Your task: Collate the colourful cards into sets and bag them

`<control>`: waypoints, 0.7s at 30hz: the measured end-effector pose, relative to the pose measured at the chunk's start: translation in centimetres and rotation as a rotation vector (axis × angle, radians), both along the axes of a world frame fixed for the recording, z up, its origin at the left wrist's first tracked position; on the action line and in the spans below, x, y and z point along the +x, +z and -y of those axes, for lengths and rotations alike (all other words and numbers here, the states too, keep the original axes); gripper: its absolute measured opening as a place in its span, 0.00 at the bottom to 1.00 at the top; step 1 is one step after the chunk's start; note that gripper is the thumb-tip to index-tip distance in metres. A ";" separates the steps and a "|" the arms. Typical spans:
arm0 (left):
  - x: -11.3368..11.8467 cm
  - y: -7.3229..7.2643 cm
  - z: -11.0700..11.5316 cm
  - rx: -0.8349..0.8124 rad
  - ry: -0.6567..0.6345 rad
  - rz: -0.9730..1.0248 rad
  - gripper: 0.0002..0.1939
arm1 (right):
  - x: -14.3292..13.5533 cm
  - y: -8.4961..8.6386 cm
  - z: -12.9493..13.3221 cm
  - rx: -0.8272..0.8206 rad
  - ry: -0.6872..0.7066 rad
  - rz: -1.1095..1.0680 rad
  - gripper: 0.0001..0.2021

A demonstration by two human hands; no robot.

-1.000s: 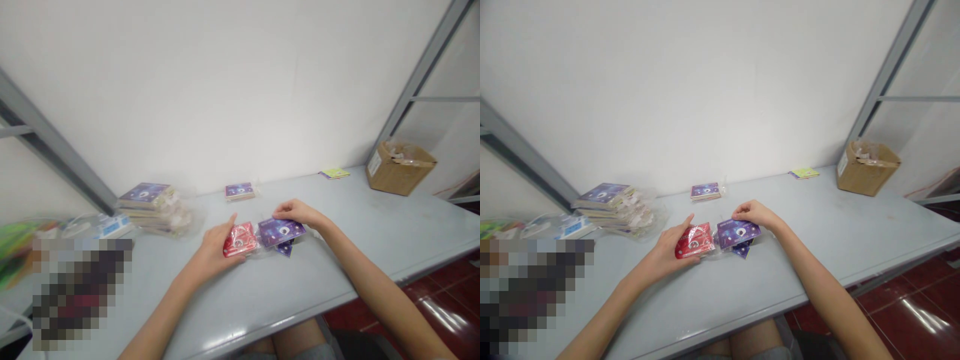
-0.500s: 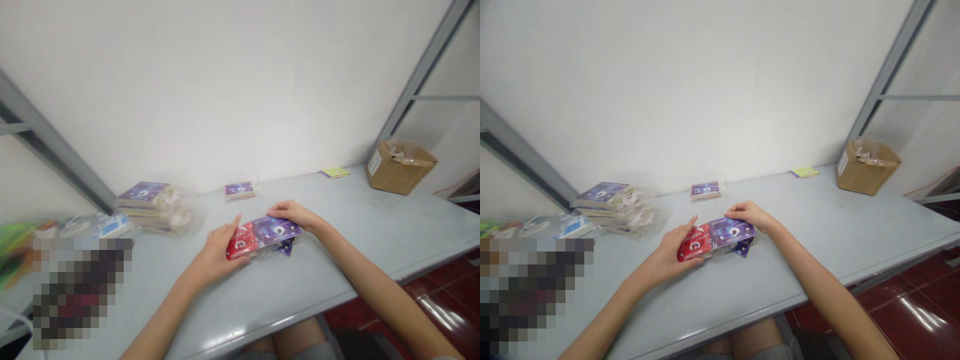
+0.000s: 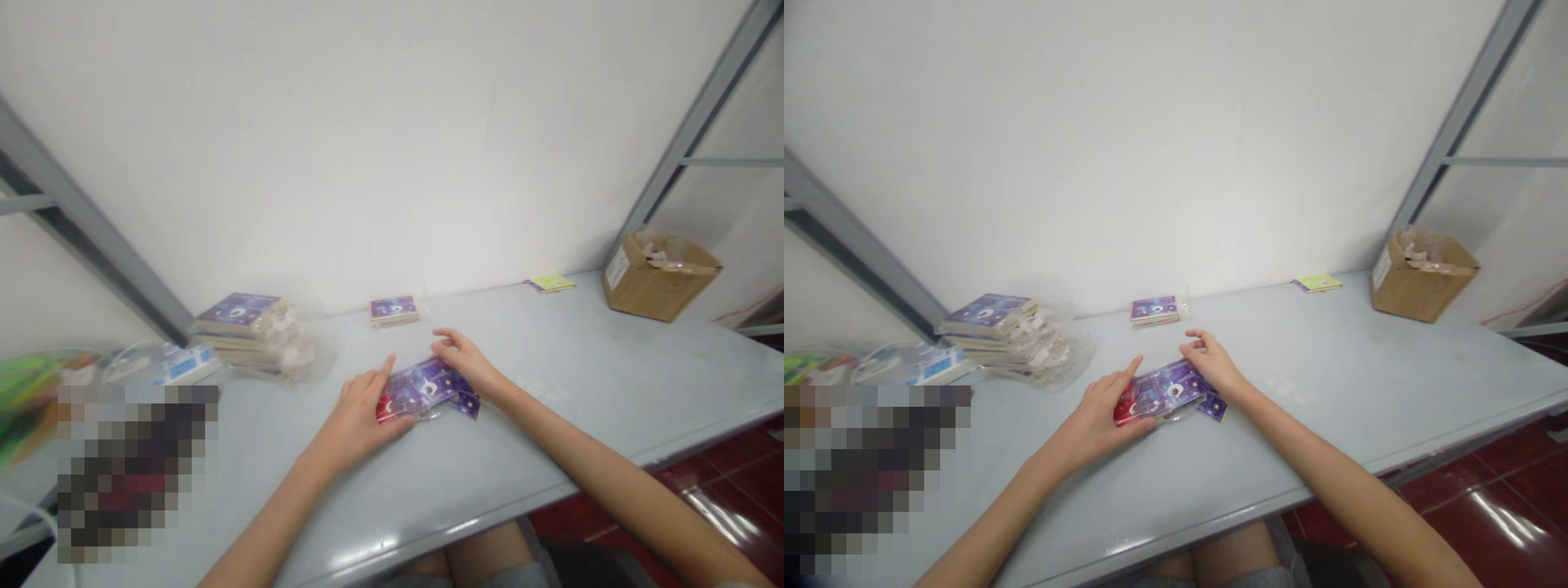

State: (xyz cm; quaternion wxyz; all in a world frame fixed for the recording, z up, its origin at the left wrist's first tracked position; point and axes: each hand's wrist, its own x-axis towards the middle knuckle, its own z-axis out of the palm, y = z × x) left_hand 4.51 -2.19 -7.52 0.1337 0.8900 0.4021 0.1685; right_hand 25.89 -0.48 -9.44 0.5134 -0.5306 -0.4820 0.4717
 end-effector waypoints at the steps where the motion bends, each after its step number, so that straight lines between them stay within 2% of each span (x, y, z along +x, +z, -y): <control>1: -0.1 0.0 -0.1 0.009 0.015 0.003 0.42 | 0.2 0.0 -0.2 0.001 -0.017 -0.022 0.19; 6: -0.3 0.2 -0.3 0.034 0.058 -0.004 0.42 | 0.7 0.2 -0.5 0.026 -0.015 -0.022 0.15; 8: -0.3 0.2 -0.3 0.031 0.048 -0.021 0.42 | 0.5 0.4 -0.2 0.044 0.043 -0.010 0.15; 13: 0.0 0.1 0.0 -0.004 0.036 -0.061 0.46 | -0.7 1.1 1.3 0.013 0.463 -0.063 0.22; 15: 0.1 0.1 0.1 -0.004 0.034 -0.062 0.44 | -1.0 1.2 1.6 0.020 0.567 -0.026 0.21; 18: 0.2 0.4 0.3 0.004 0.038 -0.064 0.41 | -0.5 1.4 1.3 0.055 0.548 0.018 0.18; 21: 0.1 0.6 0.3 -0.008 0.050 -0.082 0.44 | 1.0 1.7 0.4 0.093 0.369 0.189 0.15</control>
